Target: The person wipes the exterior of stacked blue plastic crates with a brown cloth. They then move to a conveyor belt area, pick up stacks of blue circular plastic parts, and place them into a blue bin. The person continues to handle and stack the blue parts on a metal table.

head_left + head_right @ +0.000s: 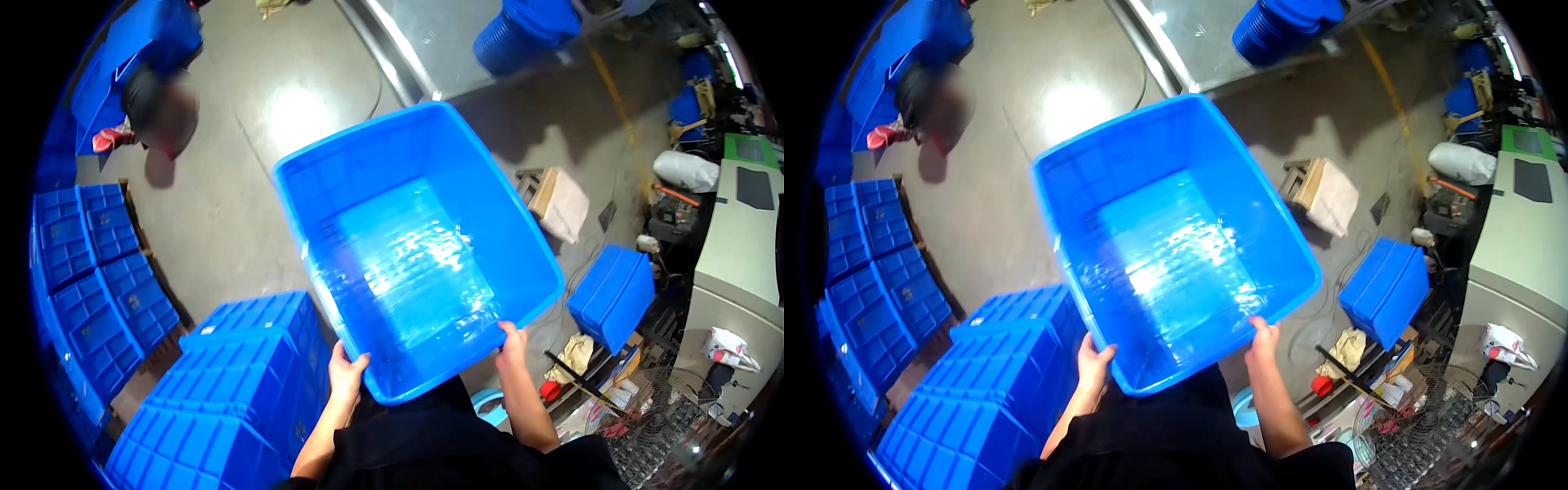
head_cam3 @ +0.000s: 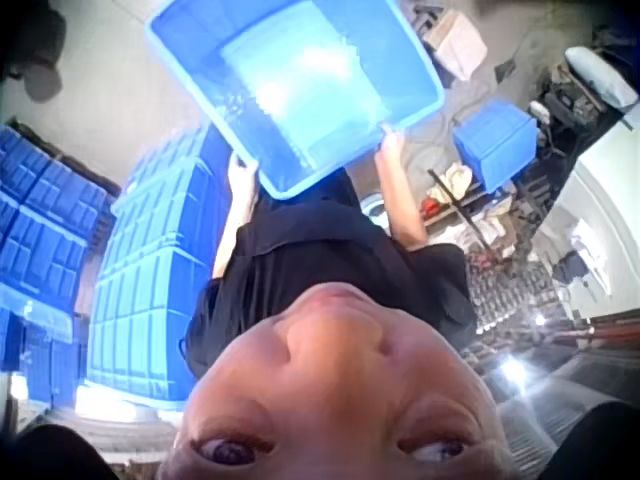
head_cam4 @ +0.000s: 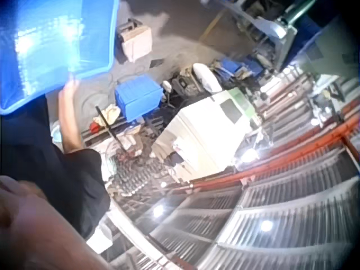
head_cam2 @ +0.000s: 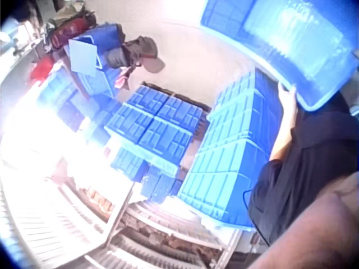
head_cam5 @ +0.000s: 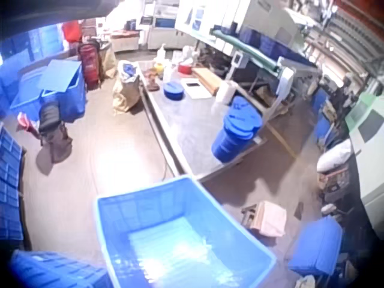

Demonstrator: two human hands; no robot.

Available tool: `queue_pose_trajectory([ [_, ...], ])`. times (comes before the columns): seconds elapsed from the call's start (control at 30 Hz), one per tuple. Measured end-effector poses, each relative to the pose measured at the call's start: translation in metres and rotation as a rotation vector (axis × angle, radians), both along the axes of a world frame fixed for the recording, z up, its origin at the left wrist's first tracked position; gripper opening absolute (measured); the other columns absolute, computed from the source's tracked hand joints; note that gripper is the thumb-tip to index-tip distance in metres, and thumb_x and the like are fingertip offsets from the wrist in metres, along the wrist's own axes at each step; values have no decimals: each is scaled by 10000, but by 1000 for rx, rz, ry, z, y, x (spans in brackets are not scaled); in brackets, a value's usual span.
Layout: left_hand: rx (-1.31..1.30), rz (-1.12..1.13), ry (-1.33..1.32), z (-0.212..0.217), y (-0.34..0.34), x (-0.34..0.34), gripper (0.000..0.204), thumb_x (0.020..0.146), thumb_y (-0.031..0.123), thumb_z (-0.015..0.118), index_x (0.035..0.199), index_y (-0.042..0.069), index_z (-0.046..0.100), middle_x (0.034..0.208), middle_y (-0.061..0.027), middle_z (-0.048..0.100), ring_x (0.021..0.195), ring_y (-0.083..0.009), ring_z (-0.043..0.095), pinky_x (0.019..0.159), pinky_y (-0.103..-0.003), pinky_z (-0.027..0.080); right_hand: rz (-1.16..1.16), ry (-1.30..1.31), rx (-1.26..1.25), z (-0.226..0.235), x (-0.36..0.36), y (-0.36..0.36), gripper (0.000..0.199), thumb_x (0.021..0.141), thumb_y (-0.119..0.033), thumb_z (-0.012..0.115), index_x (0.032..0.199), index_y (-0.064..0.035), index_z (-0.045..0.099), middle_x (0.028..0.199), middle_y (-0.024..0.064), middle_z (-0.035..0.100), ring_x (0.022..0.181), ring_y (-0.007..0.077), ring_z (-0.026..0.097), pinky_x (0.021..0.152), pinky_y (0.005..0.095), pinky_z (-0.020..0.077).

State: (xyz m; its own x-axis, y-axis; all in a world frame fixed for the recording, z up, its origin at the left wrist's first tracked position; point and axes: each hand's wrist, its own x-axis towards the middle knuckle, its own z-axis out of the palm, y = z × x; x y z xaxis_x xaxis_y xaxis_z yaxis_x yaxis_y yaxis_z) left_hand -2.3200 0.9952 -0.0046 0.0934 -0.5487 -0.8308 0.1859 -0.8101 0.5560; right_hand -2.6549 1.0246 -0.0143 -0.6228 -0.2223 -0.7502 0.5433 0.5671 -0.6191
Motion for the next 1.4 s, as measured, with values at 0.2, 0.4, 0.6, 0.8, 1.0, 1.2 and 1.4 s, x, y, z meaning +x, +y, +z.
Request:
queue_pose_trajectory([
  [0.2, -175, 189, -31, -71, -95, 88, 341, 785, -25, 583, 1125, 2, 567, 966, -73, 636, 839, -162, 602, 771, -298, 486, 205, -23, -368, -54, 84, -172, 512, 714, 36, 636, 1205, 1, 497, 1073, 103, 604, 974, 214, 597, 880, 338, 472],
  [0.4, -432, 203, 191, -154, -240, 160, 601, 925, 143, 607, 1439, -20, 342, 1395, -178, 449, 1260, -247, 462, 1062, -359, 353, 128, 84, -269, -158, 174, -346, 488, 706, 23, 688, 1161, 50, 511, 1045, 173, 628, 928, 261, 618, 795, 378, 502],
  [0.6, -201, 157, -33, -167, -104, 153, 680, 957, 170, 562, 1524, 50, 208, 1558, -199, 237, 1437, -283, 253, 1166, -382, 195, 84, 209, -6, -188, 217, -447, 685, 740, -56, 732, 1297, 85, 359, 1214, 260, 563, 1094, 333, 586, 934, 403, 468],
  [0.8, 281, 363, 24, -140, 56, 123, 612, 927, 186, 629, 1449, 6, 365, 1234, -57, 553, 1144, -175, 524, 1023, -294, 383, -23, -3, -21, -211, 213, -492, 712, 858, -102, 692, 1395, 40, 247, 1351, 271, 476, 1158, 352, 558, 980, 445, 457],
  [1.0, 220, 362, 80, -119, -4, 75, 595, 934, 247, 635, 1439, 46, 391, 1329, -91, 511, 1151, -211, 538, 1001, -337, 433, 783, -329, -172, -197, 130, -430, 639, 958, -407, 549, 1446, -53, 338, 1412, 156, 464, 1221, 342, 489, 1000, 516, 418],
  [1.2, 94, 262, 99, -79, -90, -15, 607, 928, 256, 630, 1450, 80, 375, 1329, -117, 531, 1167, -237, 546, 1012, -350, 406, 1909, 214, 13, -176, -39, -263, 572, 891, -428, 586, 1327, -64, 527, 1253, 199, 599, 1150, 346, 580, 974, 424, 456],
  [1.4, 184, -34, -172, -70, -144, -99, 505, 923, 221, 603, 1391, 100, 453, 1096, -33, 601, 895, -152, 565, 731, -317, 466, 1588, 61, 281, -134, -251, -162, 524, 889, -361, 627, 1316, -66, 550, 1294, 147, 597, 1178, 307, 577, 1008, 388, 449],
])
